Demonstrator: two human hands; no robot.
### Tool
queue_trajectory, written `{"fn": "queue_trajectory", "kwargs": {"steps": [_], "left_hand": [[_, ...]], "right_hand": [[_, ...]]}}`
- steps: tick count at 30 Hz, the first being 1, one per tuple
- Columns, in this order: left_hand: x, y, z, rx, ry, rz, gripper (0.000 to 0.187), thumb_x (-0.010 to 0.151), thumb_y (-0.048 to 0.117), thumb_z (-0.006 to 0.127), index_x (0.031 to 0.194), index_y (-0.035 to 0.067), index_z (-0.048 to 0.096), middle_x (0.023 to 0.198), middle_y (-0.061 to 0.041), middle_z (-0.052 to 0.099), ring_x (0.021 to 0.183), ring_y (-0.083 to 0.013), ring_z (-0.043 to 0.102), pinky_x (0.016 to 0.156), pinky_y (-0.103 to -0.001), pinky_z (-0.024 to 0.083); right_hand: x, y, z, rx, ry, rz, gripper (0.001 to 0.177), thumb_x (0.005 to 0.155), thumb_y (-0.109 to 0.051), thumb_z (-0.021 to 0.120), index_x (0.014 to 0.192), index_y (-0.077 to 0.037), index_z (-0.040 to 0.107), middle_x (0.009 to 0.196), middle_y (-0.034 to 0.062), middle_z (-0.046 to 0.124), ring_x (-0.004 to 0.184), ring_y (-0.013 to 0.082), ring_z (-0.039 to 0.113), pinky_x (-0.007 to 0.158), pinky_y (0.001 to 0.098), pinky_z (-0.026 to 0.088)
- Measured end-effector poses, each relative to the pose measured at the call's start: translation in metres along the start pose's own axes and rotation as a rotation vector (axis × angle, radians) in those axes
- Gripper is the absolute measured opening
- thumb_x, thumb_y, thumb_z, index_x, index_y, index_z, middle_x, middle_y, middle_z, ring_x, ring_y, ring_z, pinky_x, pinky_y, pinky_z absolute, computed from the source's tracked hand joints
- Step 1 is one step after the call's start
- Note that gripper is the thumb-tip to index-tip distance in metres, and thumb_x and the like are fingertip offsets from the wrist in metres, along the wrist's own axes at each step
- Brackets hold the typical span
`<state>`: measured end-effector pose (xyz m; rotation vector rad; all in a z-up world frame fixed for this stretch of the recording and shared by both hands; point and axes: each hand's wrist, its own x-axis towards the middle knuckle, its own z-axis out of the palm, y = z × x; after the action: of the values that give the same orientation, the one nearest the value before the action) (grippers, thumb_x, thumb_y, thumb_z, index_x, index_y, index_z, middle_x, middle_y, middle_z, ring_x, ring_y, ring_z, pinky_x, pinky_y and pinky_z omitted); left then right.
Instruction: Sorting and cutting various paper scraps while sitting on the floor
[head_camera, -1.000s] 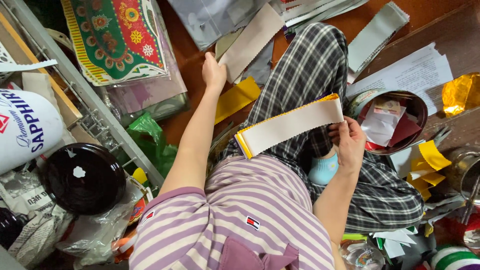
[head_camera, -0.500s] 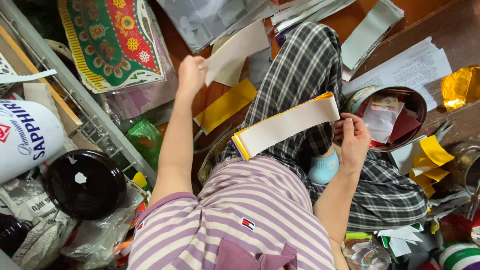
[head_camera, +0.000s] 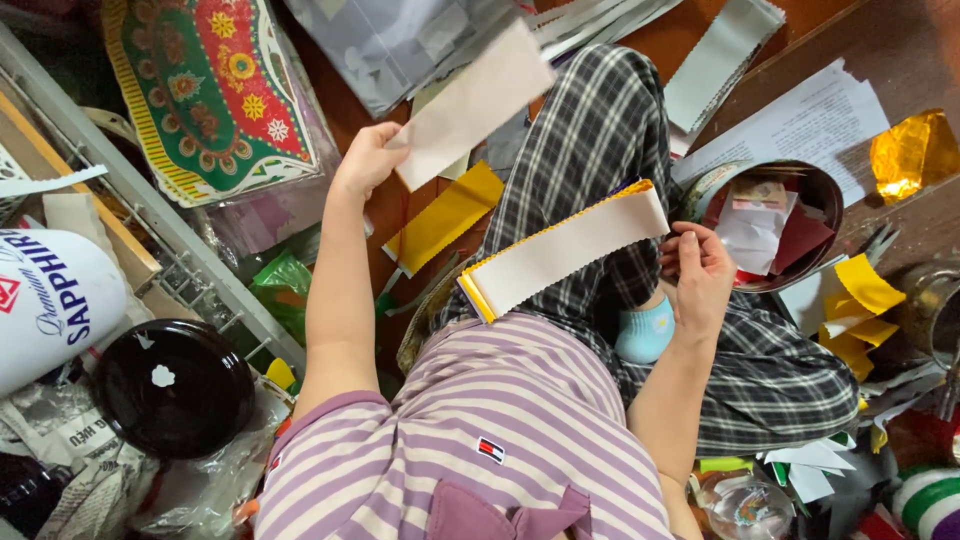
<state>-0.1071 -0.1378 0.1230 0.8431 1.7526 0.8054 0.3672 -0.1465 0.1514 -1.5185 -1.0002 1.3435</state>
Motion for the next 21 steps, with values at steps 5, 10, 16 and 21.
{"fn": "queue_trajectory", "kwargs": {"steps": [5, 10, 16, 21], "left_hand": [[0.038, -0.112, -0.027, 0.734, 0.021, -0.08, 0.03, 0.079, 0.018, 0.06, 0.106, 0.009, 0.071, 0.096, -0.02, 0.07, 0.098, -0.0402, 0.066, 0.082, -0.053, 0.053], [0.041, -0.127, 0.003, 1.257, 0.045, -0.201, 0.025, 0.074, 0.016, 0.064, 0.095, 0.004, 0.071, 0.085, -0.018, 0.07, 0.086, -0.0383, 0.071, 0.064, -0.053, 0.057], [0.087, -0.09, 0.032, 0.782, 0.42, 0.065, 0.016, 0.09, 0.011, 0.06, 0.099, -0.002, 0.064, 0.087, -0.02, 0.067, 0.088, -0.0367, 0.068, 0.072, -0.05, 0.058], [0.124, -0.078, 0.033, -0.936, 0.39, -0.259, 0.005, 0.091, 0.004, 0.058, 0.089, 0.001, 0.055, 0.073, -0.01, 0.056, 0.066, -0.0182, 0.054, 0.062, -0.03, 0.049]], "right_hand": [[0.003, 0.008, 0.004, -0.012, -0.018, 0.018, 0.017, 0.106, -0.016, 0.054, 0.113, -0.006, 0.064, 0.08, 0.009, 0.066, 0.063, 0.0107, 0.064, 0.052, 0.015, 0.051], [0.001, 0.004, 0.007, -0.037, -0.051, 0.052, 0.017, 0.106, -0.017, 0.052, 0.115, -0.007, 0.062, 0.082, 0.0089, 0.067, 0.066, 0.011, 0.066, 0.052, 0.0146, 0.052], [0.003, 0.015, 0.001, -0.036, -0.059, 0.056, 0.018, 0.106, -0.018, 0.052, 0.117, -0.007, 0.061, 0.083, 0.0096, 0.067, 0.068, 0.0119, 0.067, 0.053, 0.0155, 0.052], [-0.001, -0.016, 0.012, -0.157, -0.021, 0.184, 0.019, 0.105, -0.02, 0.049, 0.114, -0.006, 0.06, 0.084, 0.0064, 0.066, 0.068, 0.0099, 0.059, 0.061, 0.0193, 0.045]]}}
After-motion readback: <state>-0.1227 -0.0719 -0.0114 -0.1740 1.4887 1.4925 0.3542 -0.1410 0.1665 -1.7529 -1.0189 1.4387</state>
